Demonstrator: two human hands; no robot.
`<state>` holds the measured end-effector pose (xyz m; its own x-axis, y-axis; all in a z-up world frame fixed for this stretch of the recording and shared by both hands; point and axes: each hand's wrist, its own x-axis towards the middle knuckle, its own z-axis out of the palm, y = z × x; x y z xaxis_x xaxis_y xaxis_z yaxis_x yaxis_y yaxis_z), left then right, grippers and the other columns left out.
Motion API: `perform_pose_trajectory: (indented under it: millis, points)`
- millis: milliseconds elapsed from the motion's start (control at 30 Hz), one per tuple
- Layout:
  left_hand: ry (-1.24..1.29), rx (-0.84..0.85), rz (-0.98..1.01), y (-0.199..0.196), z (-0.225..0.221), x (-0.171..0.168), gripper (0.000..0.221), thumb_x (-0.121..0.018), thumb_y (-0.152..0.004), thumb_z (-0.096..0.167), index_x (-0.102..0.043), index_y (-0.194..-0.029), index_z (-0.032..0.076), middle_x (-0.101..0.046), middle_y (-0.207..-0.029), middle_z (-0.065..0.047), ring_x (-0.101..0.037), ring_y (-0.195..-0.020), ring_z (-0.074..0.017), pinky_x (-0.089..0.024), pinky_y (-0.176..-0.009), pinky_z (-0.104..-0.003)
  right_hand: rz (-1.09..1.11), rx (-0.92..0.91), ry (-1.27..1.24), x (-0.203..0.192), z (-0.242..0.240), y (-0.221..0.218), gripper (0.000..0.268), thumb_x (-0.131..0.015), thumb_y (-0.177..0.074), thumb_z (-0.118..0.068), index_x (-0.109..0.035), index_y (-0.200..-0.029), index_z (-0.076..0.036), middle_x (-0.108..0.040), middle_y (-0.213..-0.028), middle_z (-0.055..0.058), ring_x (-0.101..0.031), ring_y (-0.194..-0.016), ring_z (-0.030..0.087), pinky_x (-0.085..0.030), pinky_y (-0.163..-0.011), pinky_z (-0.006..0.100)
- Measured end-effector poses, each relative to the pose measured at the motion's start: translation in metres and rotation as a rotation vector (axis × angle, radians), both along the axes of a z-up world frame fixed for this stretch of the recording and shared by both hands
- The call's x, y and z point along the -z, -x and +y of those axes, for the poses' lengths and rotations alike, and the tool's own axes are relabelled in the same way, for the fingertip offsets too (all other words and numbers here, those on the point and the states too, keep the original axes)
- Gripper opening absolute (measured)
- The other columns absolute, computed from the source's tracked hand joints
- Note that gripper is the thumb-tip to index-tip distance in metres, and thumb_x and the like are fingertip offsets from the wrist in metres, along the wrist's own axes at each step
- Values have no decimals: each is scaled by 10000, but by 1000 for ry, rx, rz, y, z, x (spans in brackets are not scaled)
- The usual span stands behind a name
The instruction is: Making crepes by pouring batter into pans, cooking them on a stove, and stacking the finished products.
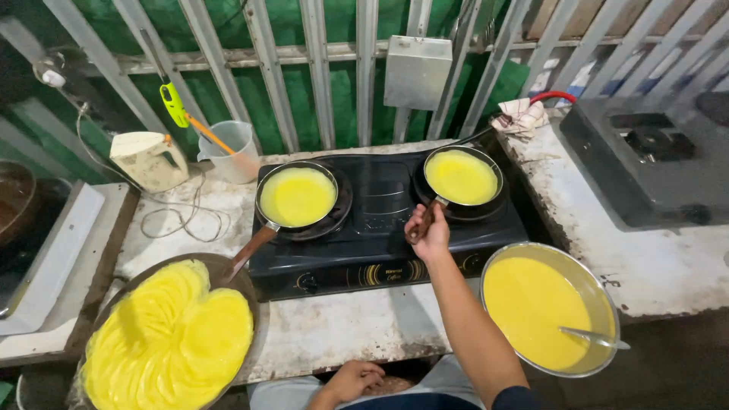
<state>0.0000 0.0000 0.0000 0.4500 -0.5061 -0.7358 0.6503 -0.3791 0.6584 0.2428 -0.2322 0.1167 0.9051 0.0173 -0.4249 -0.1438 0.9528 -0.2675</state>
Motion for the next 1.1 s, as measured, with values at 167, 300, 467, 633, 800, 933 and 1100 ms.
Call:
perform_pose_trajectory:
  millis: [167,300,467,633,800,933,1100]
  points:
    - [-64,61,-176,7,7,1,285,-549,-1003,234,-709,-1213,126,-760,-1066,1,-697,-972,-98,-522,-933,-248,-18,12,234,-11,6,62,243,-504,-1025,-326,-532,-855,-155,-367,-620,-73,-322,-463,19,-243,-370,158]
    - [-76,90,-170,3,7,2,305,-561,-995,277,-710,-1232,157,-736,-1135,16,-686,-999,-121,-513,-936,-274,-62,-175,312,-26,-3,134,223,-505,-1013,-290,-567,-861,-140,-343,-556,-66,-293,-409,18,-228,-315,157]
    - [-23,16,-529,23,6,0,235,-606,-925,260,-743,-1073,140,-754,-977,1,-680,-876,-105,-499,-824,-250,24,-437,484,-61,-6,209,209,-455,-1039,-257,-511,-885,-126,-342,-562,-52,-285,-397,39,-213,-306,173]
    - [131,-647,-460,31,38,-13,188,-563,-963,128,-726,-995,38,-755,-877,-69,-692,-672,-114,-547,-526,-223,128,-658,579,-49,11,253,206,-452,-1020,-259,-460,-859,-130,-261,-571,-39,-189,-389,62,-138,-278,218]
    - [80,-1366,-460,53,109,-42,247,-612,-921,228,-689,-1001,6,-754,-857,-139,-736,-717,-204,-561,-517,-278,122,-965,690,-39,38,279,213,-471,-999,-222,-480,-949,-16,-251,-563,24,-187,-365,97,-165,-249,252]
    - [-97,-1550,-502,78,167,-57,346,-583,-943,334,-713,-1030,26,-750,-907,-93,-692,-754,-149,-547,-571,-280,100,-1161,750,-26,89,273,227,-463,-1003,-219,-488,-934,-4,-256,-535,31,-173,-344,101,-151,-238,261]
    - [-300,-1486,-447,91,225,-75,329,-527,-936,306,-710,-1067,66,-732,-1013,-34,-730,-843,-170,-479,-484,-303,94,-1360,818,-12,164,253,195,-498,-1001,-244,-471,-914,-71,-264,-574,7,-182,-402,74,-130,-274,224]
